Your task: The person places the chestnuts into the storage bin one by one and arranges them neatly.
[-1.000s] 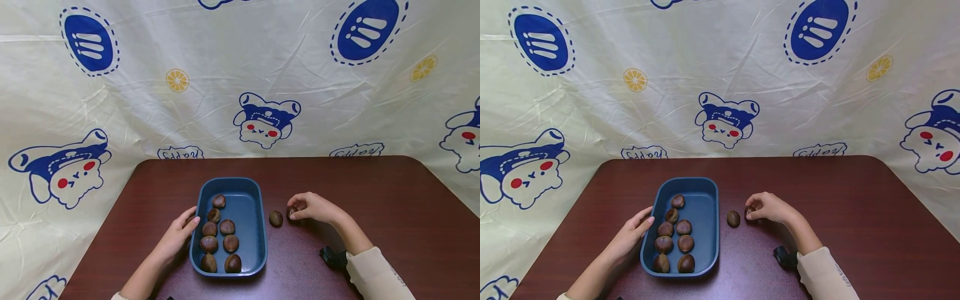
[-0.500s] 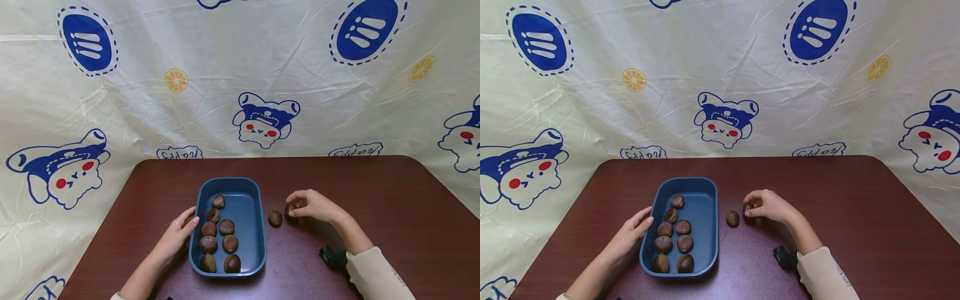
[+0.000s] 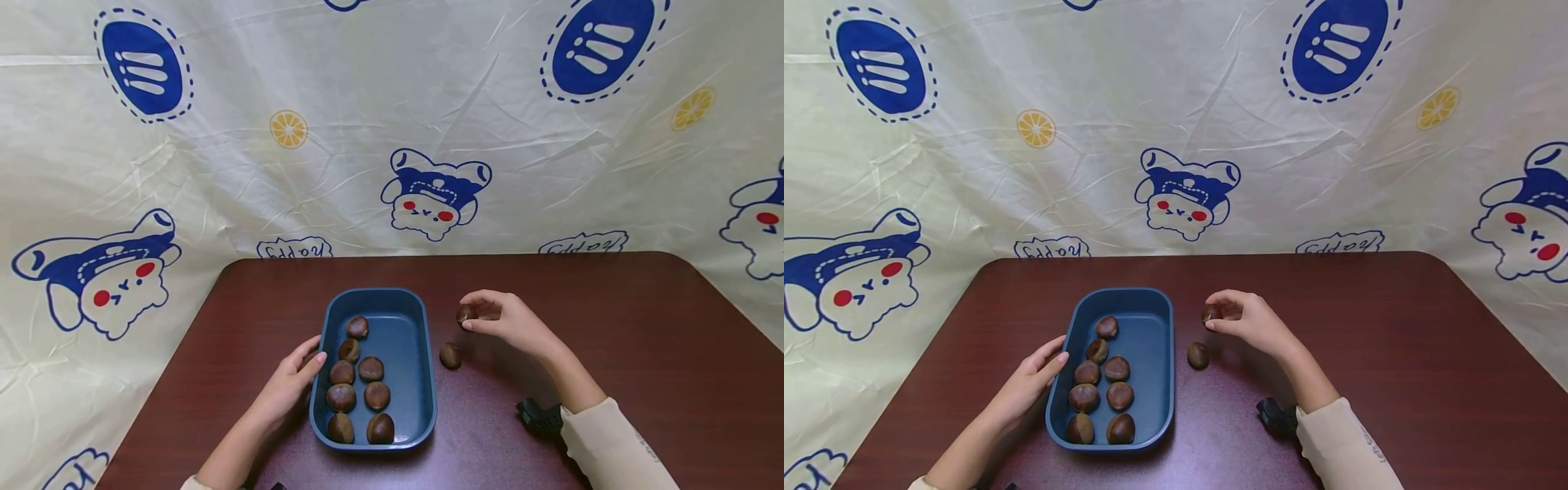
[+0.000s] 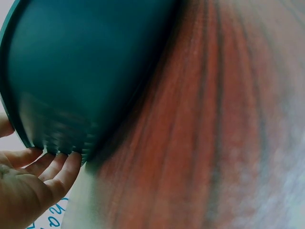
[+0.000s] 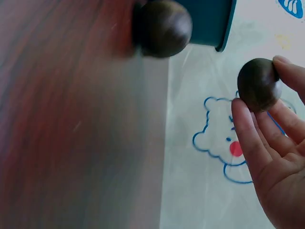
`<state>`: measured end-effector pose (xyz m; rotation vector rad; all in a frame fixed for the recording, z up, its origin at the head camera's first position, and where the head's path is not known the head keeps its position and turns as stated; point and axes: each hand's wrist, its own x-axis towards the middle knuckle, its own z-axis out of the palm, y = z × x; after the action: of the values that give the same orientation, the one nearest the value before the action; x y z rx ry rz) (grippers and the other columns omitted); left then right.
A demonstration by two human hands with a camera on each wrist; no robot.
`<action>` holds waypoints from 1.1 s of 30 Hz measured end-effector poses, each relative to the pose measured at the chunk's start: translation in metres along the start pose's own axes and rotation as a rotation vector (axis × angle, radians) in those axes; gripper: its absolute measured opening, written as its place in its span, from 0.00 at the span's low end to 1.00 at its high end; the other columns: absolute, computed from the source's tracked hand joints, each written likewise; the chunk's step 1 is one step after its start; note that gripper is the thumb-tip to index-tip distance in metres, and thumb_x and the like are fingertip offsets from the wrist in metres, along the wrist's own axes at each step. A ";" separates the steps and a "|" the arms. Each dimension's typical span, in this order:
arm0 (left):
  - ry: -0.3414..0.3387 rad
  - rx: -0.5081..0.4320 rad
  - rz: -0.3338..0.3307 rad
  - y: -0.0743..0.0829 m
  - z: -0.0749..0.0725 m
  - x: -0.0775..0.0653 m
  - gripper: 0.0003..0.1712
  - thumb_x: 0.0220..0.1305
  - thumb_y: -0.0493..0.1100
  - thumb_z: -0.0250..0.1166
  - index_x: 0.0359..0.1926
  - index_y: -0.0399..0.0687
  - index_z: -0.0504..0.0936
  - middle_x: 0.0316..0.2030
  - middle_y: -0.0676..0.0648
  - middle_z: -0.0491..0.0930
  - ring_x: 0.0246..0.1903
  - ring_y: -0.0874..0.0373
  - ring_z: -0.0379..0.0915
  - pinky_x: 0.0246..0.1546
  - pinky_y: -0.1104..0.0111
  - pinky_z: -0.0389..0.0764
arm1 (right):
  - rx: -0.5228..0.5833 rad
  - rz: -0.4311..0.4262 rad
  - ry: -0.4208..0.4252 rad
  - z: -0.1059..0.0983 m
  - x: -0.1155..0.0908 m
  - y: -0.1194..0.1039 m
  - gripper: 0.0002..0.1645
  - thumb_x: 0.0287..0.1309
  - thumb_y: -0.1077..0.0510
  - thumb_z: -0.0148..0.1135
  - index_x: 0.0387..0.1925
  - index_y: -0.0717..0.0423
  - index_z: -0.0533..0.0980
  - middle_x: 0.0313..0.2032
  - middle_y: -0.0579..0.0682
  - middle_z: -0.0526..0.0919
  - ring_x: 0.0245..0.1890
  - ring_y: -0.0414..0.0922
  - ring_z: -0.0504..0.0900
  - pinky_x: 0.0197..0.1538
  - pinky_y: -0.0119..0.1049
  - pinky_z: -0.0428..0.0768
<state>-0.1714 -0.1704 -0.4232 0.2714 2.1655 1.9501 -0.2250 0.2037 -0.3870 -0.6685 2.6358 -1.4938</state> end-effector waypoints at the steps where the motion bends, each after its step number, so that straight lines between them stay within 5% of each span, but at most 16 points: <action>1: -0.002 -0.001 -0.003 0.000 0.000 0.000 0.28 0.66 0.44 0.52 0.63 0.36 0.58 0.54 0.34 0.68 0.48 0.48 0.69 0.45 0.64 0.73 | 0.008 -0.008 0.009 0.001 0.001 -0.002 0.20 0.50 0.54 0.65 0.45 0.57 0.74 0.34 0.49 0.79 0.38 0.45 0.77 0.44 0.38 0.75; 13: -0.021 -0.008 -0.011 0.002 0.000 0.000 0.28 0.67 0.43 0.51 0.63 0.35 0.57 0.55 0.32 0.67 0.49 0.46 0.67 0.46 0.65 0.72 | 0.087 -0.047 -0.052 0.026 0.019 -0.066 0.19 0.51 0.65 0.62 0.47 0.62 0.72 0.37 0.55 0.78 0.40 0.50 0.77 0.44 0.40 0.76; 23: -0.023 -0.001 -0.004 0.001 -0.001 0.001 0.28 0.67 0.43 0.51 0.63 0.35 0.57 0.54 0.32 0.67 0.49 0.45 0.67 0.45 0.65 0.72 | 0.065 -0.173 -0.138 0.063 0.053 -0.051 0.20 0.51 0.59 0.65 0.47 0.55 0.74 0.40 0.47 0.78 0.42 0.45 0.75 0.42 0.36 0.76; 33: -0.020 0.007 0.000 0.001 0.000 0.001 0.28 0.67 0.43 0.51 0.63 0.34 0.57 0.55 0.32 0.66 0.50 0.44 0.66 0.47 0.63 0.71 | -0.041 -0.146 -0.290 0.100 0.064 -0.055 0.20 0.52 0.60 0.63 0.47 0.60 0.74 0.42 0.47 0.77 0.42 0.42 0.75 0.41 0.32 0.76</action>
<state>-0.1722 -0.1702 -0.4223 0.2907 2.1596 1.9318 -0.2399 0.0739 -0.3839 -1.0168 2.4482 -1.2626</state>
